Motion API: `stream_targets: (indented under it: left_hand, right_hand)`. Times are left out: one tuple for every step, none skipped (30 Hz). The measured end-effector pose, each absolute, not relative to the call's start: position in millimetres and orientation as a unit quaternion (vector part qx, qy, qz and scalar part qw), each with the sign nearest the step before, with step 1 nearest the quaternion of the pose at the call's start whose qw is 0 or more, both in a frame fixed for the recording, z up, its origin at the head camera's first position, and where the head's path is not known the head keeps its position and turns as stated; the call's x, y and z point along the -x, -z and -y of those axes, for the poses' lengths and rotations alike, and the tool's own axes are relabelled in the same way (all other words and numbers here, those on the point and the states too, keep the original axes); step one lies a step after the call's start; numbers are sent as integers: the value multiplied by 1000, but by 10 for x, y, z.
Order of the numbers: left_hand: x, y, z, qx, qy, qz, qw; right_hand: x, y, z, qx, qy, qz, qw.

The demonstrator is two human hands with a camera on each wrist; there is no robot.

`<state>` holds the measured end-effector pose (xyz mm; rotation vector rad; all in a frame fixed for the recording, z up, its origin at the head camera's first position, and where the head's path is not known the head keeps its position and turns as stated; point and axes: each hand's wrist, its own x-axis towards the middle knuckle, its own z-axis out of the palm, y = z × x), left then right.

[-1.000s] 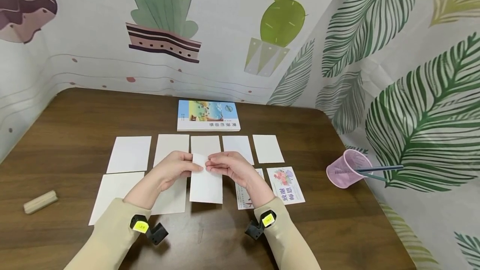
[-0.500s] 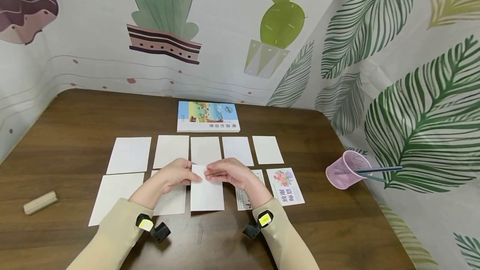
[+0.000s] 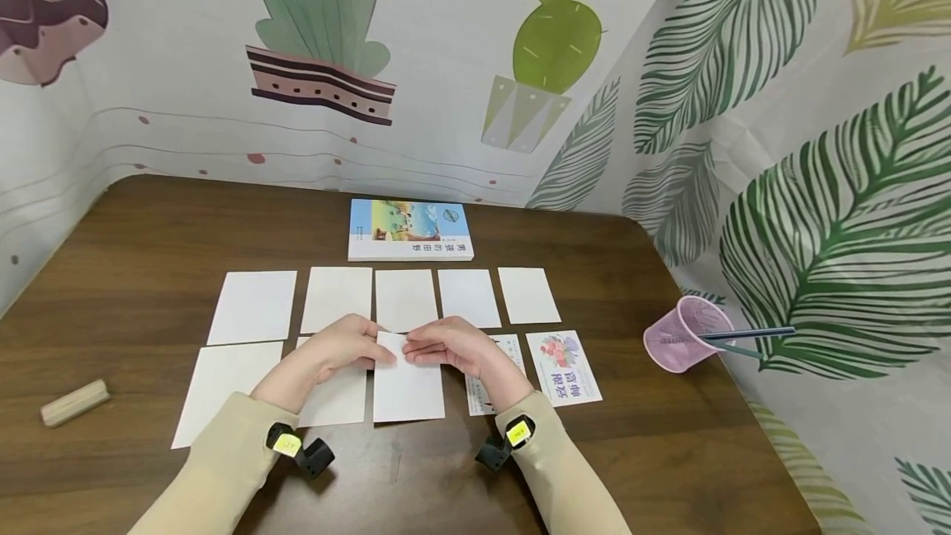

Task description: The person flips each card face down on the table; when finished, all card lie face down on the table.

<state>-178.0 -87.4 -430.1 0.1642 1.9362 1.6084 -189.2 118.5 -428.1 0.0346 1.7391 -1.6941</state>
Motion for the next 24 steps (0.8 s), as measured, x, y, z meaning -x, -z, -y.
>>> stream_targets:
  left_hand:
    - [1784,4297,886,-60,-603,-736,302]
    - [1787,4293,898,-56,-599,-741,298]
    - [1789,4287,910,-52,-593,-747,295]
    - [1793,4283,921,-51,-588,-753,292]
    - [1795,4278,930,-48,-584,-757,291]
    - [1798,4275,939,-45,-580,-760,290]
    - [1801,4272,947,-41,-577,-763,289]
    - [1804,4268,955,-42,-575,-765,289]
    - [1807,4264,962,-43,-574,-765,289]
    - [1811,4259,971,-45,-575,-764,289]
    - [1816,4256,982,-47,-576,-763,288]
    - [1821,4251,994,-49,-577,-762,288]
    - [1826,4244,1009,-52,-578,-761,288]
    - [1831,4235,1025,-54,-580,-760,289]
    - [1836,4226,1045,-57,-580,-759,289]
    - [1841,4216,1064,-57,-581,-759,289]
    - [1846,4203,1083,-57,-581,-758,290]
    - [1850,4189,1101,-56,-582,-757,291]
    - [1854,4176,1118,-56,-584,-756,291]
    - [1858,4163,1132,-54,-585,-755,292]
    - [1861,4152,1144,-53,-585,-754,292]
    - [1863,4142,1152,-51,-587,-753,293]
    - [1865,4134,1161,-52,-587,-752,293]
    - [1867,4128,1167,-52,-588,-751,294]
  right_hand:
    - [1893,4283,-1185,-13,654,-671,350]
    - [1893,4287,-1186,-12,654,-671,349]
    - [1892,4290,-1187,-11,654,-672,349]
    - [1892,4292,-1188,-11,654,-672,349]
    - [1892,4296,-1188,-10,653,-672,348]
    - [1891,4298,-1188,-9,653,-673,347]
    - [1891,4301,-1188,-8,653,-674,346]
    - [1892,4305,-1188,-8,653,-674,346]
    - [1892,4306,-1189,-8,653,-674,345]
    - [1892,4308,-1189,-8,653,-675,344]
    - [1892,4309,-1189,-8,653,-675,344]
    - [1893,4308,-1189,-8,652,-675,343]
    - [1894,4308,-1189,-9,652,-676,344]
    - [1895,4307,-1189,-10,652,-676,344]
    - [1896,4306,-1188,-11,651,-676,344]
    - [1898,4306,-1188,-11,651,-677,344]
    - [1900,4306,-1187,-11,650,-677,344]
    - [1902,4306,-1186,-11,650,-677,344]
    - [1904,4309,-1185,-10,650,-678,343]
    - [1906,4310,-1184,-8,650,-679,342]
    - [1908,4312,-1183,-7,650,-679,341]
    - [1909,4315,-1182,-6,650,-680,340]
    - [1911,4318,-1181,-6,651,-679,340]
    - [1912,4320,-1180,-5,651,-679,340]
